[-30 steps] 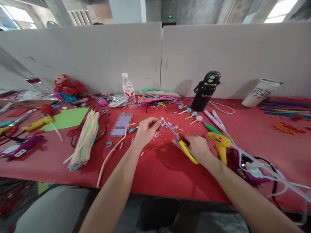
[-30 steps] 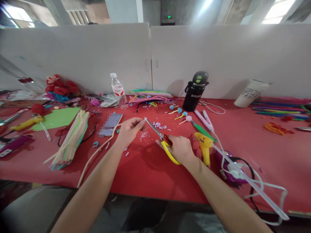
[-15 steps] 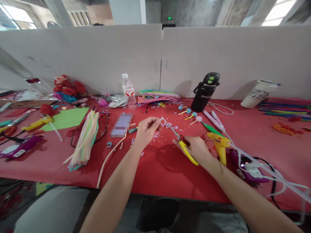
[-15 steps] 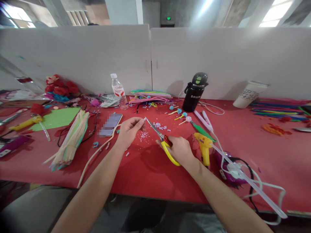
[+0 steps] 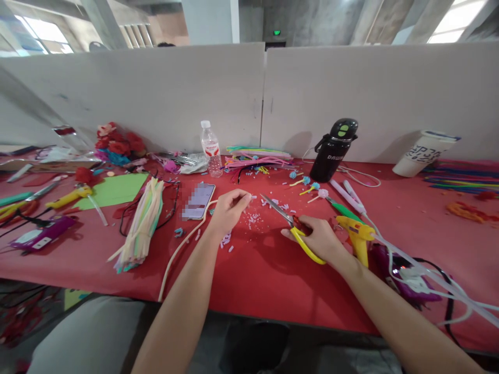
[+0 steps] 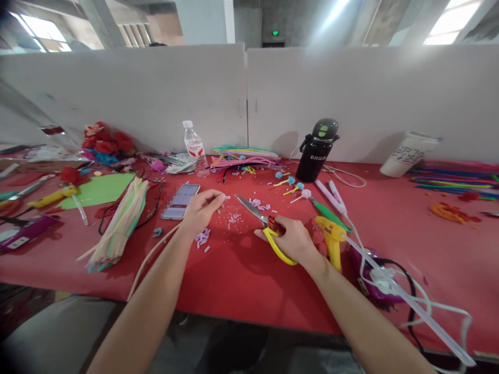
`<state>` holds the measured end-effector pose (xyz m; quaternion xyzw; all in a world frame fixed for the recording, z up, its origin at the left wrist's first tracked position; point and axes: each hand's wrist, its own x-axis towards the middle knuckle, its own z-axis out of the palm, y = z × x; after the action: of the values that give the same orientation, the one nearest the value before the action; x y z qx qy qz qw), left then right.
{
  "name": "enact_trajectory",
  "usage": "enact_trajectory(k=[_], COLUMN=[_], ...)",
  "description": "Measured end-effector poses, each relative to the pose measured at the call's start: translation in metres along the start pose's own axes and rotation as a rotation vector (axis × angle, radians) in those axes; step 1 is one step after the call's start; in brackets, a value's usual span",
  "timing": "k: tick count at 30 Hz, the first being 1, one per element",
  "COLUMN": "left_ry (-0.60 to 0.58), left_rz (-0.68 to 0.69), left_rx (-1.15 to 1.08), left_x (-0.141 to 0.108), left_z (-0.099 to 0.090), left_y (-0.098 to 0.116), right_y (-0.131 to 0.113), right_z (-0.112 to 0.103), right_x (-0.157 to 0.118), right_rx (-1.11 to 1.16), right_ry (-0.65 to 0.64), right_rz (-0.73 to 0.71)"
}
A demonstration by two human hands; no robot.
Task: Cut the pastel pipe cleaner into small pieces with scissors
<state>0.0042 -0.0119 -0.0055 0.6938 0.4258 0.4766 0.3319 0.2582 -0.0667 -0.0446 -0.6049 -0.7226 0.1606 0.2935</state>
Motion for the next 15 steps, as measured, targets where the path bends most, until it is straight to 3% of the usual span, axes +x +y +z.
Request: enact_trajectory(k=[7,15], left_ry=[0.002,0.005], left_rz=[-0.045,-0.024], left_rx=[-0.241,-0.168], left_x=[0.0008,-0.0007], left_z=[0.0022,0.0034], left_y=[-0.0062,-0.0016], right_y=[-0.0021,0.0003], right_z=[-0.0001,0.0004], right_x=[-0.0018,-0.0026], right_rx=[0.027,0.016], right_ry=[0.004,-0.007], right_rz=[-0.015,-0.02])
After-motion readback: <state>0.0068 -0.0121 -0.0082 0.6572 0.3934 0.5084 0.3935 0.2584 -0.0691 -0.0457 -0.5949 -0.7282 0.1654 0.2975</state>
